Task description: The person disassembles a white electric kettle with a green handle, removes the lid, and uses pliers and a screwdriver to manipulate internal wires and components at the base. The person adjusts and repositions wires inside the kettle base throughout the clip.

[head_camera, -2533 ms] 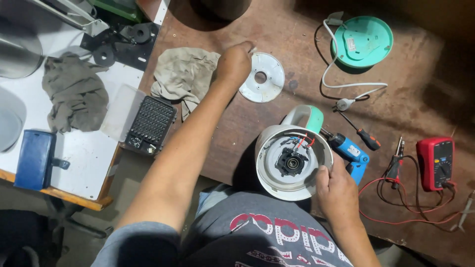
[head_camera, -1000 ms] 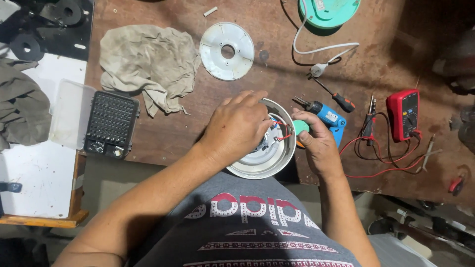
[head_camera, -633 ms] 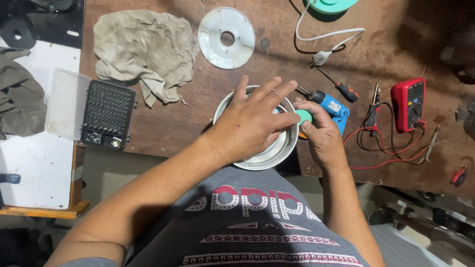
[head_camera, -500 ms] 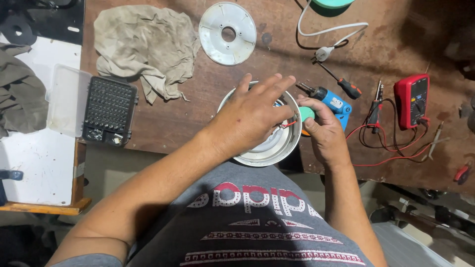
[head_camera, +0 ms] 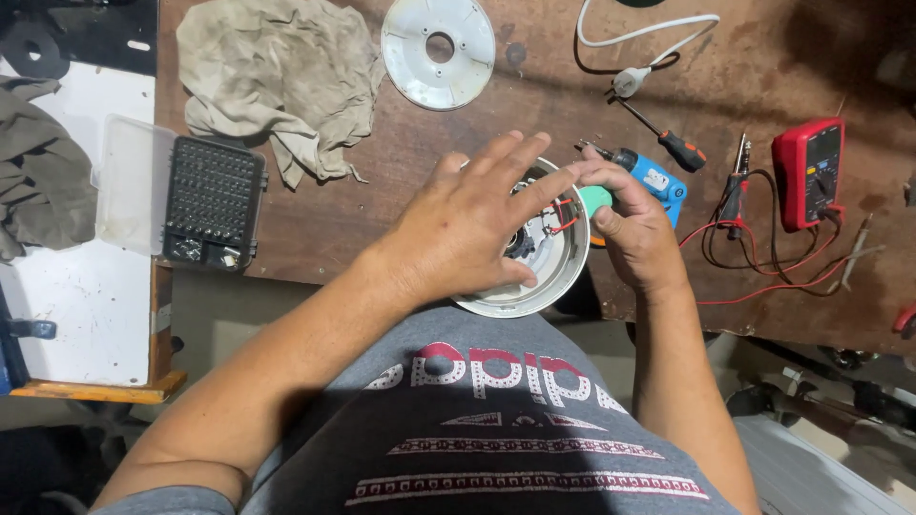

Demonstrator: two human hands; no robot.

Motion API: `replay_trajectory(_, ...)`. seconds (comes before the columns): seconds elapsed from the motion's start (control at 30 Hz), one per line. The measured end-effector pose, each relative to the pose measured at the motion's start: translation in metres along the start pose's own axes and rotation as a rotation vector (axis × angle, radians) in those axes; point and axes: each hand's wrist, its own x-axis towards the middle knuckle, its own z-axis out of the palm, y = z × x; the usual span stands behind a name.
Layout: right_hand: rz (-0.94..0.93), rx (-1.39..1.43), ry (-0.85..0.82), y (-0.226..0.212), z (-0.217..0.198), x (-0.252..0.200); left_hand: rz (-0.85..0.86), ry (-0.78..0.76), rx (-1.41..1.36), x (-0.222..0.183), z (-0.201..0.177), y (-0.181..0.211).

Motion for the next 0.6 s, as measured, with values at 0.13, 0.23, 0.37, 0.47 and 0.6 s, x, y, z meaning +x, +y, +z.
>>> replay_trajectory(0.13, 0.027, 0.027, -0.014, -0.003, -0.002, 0.010, -0.075, 0.119, 0.201, -0.004, 0.016, 0.023)
replay_trajectory(0.23, 0.140, 0.057, -0.001, -0.021, 0.005, 0.020, -0.183, 0.207, 0.346, -0.002, 0.016, 0.041)
replay_trajectory(0.37, 0.282, -0.132, 0.150, -0.028, 0.013, 0.027, -0.238, 0.218, 0.486, 0.001, 0.021, 0.051)
replay_trajectory(0.47, 0.388, -0.127, 0.298, -0.019, 0.009, 0.017, -0.267, 0.200, 0.528, 0.004, 0.027, 0.053)
replay_trajectory(0.6, 0.489, -0.289, 0.379, -0.004, -0.007, -0.016, -0.379, 0.181, 0.554, 0.014, 0.031, 0.055)
